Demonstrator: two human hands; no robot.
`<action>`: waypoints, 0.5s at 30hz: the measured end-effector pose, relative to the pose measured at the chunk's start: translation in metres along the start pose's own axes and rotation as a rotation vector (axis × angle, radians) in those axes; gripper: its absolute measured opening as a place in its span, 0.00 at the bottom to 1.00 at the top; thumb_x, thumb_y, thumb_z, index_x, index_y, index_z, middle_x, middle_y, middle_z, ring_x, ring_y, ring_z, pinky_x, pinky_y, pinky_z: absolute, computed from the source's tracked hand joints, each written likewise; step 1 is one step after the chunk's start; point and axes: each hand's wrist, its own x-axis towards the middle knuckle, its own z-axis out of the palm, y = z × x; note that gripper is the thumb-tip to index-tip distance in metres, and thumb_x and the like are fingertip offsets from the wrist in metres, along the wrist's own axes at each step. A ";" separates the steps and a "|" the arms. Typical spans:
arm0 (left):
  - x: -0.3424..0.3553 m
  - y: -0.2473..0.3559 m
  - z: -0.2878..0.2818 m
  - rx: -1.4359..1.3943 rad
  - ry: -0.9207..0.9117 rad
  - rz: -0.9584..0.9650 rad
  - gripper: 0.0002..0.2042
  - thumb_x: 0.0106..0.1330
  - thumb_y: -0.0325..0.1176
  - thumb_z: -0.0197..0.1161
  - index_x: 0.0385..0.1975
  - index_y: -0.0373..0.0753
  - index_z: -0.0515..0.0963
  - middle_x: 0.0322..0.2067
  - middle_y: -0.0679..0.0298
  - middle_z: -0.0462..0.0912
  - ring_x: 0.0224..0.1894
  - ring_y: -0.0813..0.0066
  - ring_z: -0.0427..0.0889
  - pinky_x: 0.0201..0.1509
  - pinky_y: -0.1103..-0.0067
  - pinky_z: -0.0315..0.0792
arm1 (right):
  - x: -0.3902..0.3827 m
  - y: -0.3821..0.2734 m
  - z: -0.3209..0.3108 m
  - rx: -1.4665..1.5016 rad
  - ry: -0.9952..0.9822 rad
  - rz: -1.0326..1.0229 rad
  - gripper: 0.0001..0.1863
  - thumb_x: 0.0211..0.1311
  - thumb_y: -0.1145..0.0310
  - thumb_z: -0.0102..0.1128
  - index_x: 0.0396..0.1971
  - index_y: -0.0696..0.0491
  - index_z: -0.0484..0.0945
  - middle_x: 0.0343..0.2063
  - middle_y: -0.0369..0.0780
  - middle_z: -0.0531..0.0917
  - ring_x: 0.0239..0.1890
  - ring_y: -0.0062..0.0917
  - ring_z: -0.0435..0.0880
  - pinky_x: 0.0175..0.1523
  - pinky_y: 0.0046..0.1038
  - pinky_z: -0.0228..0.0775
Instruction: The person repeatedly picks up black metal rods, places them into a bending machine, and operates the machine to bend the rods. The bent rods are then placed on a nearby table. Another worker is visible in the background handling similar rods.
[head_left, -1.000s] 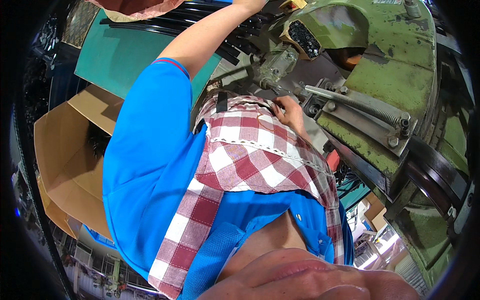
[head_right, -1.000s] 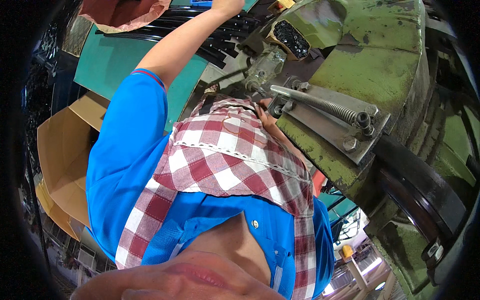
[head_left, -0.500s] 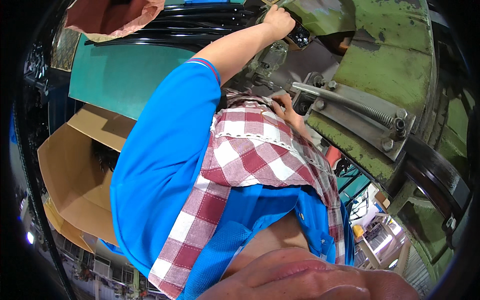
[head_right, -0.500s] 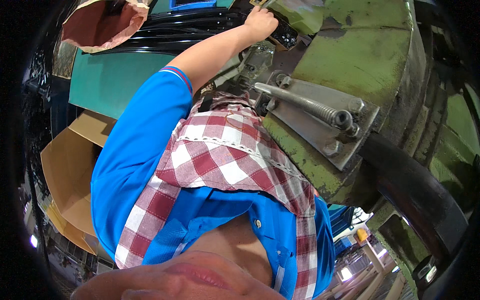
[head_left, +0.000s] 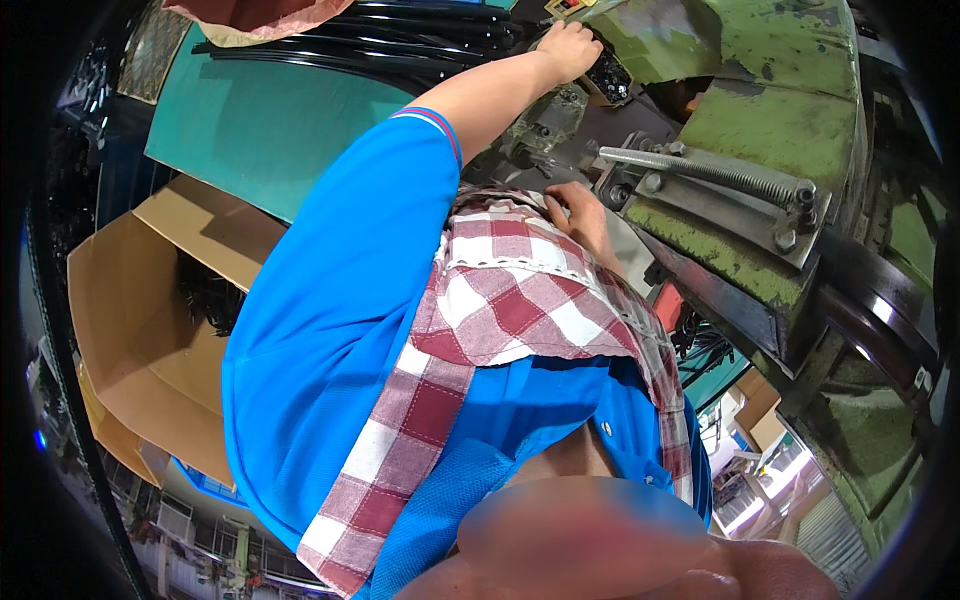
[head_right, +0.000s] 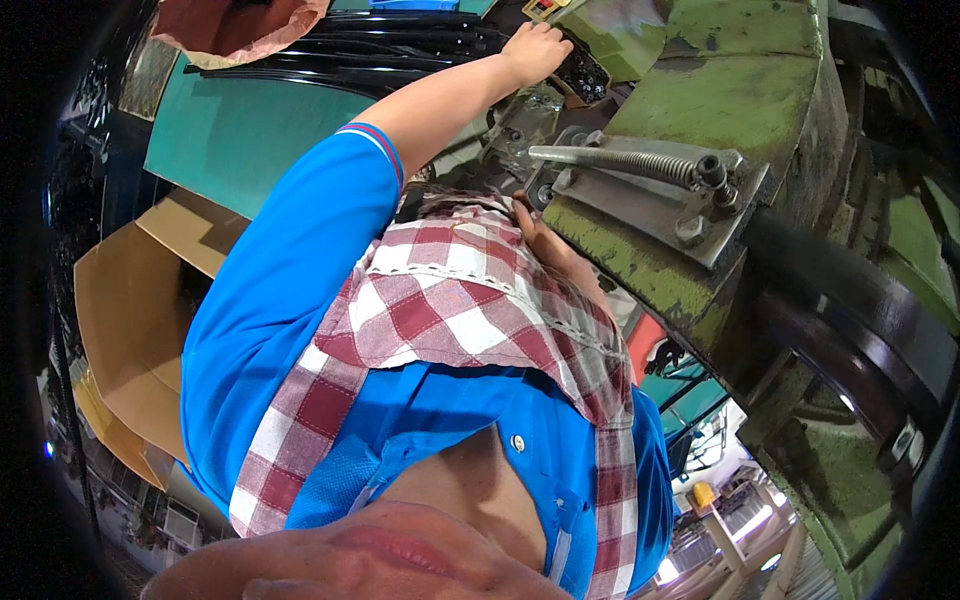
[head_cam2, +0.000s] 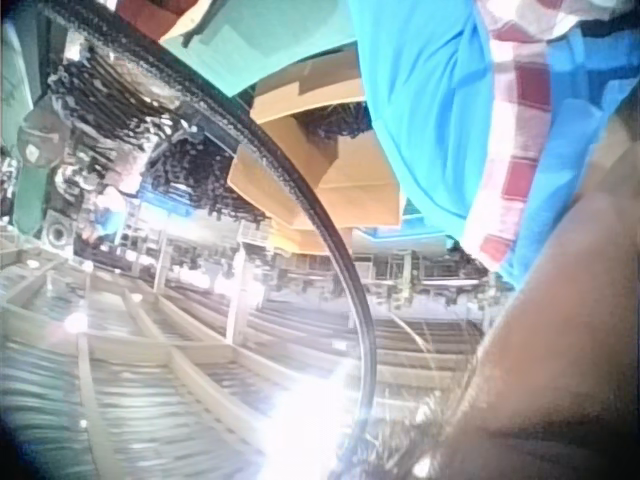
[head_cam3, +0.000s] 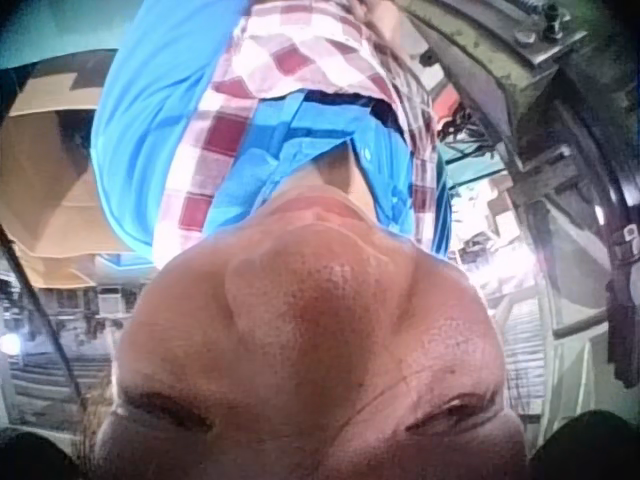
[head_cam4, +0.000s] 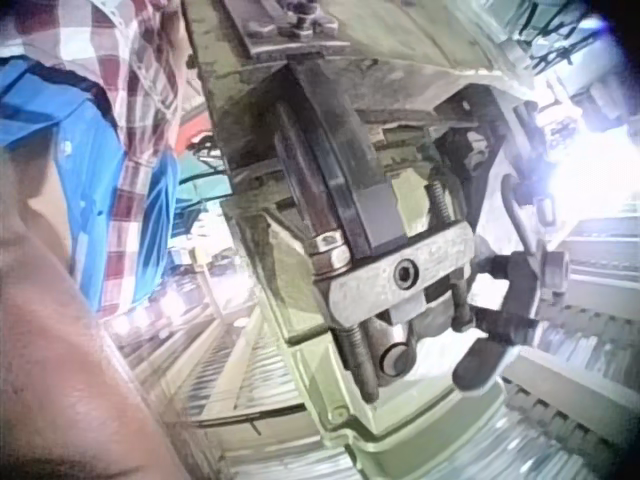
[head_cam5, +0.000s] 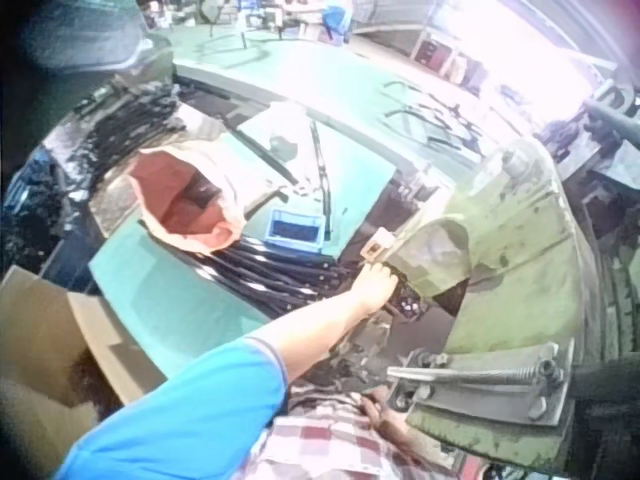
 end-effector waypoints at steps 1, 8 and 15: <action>0.002 0.002 -0.002 0.003 -0.044 0.007 0.11 0.61 0.31 0.53 0.42 0.46 0.78 0.41 0.65 0.79 0.50 0.66 0.75 0.53 0.67 0.65 | -0.002 -0.002 -0.004 0.030 -0.062 0.040 0.12 0.62 0.67 0.55 0.43 0.57 0.77 0.39 0.45 0.79 0.42 0.38 0.79 0.44 0.32 0.71; -0.011 0.003 -0.023 -0.531 -0.083 -0.015 0.07 0.58 0.35 0.63 0.36 0.44 0.78 0.33 0.60 0.83 0.39 0.61 0.82 0.42 0.66 0.73 | -0.003 -0.019 -0.017 0.282 -0.262 0.458 0.19 0.69 0.57 0.48 0.52 0.52 0.72 0.42 0.51 0.80 0.47 0.41 0.80 0.53 0.32 0.68; -0.091 0.005 -0.079 -1.367 -0.629 -0.099 0.12 0.60 0.32 0.65 0.42 0.35 0.81 0.36 0.60 0.84 0.39 0.74 0.80 0.47 0.77 0.72 | -0.002 -0.016 -0.009 0.253 -0.185 0.369 0.18 0.67 0.58 0.49 0.48 0.54 0.75 0.40 0.50 0.81 0.45 0.45 0.79 0.50 0.36 0.69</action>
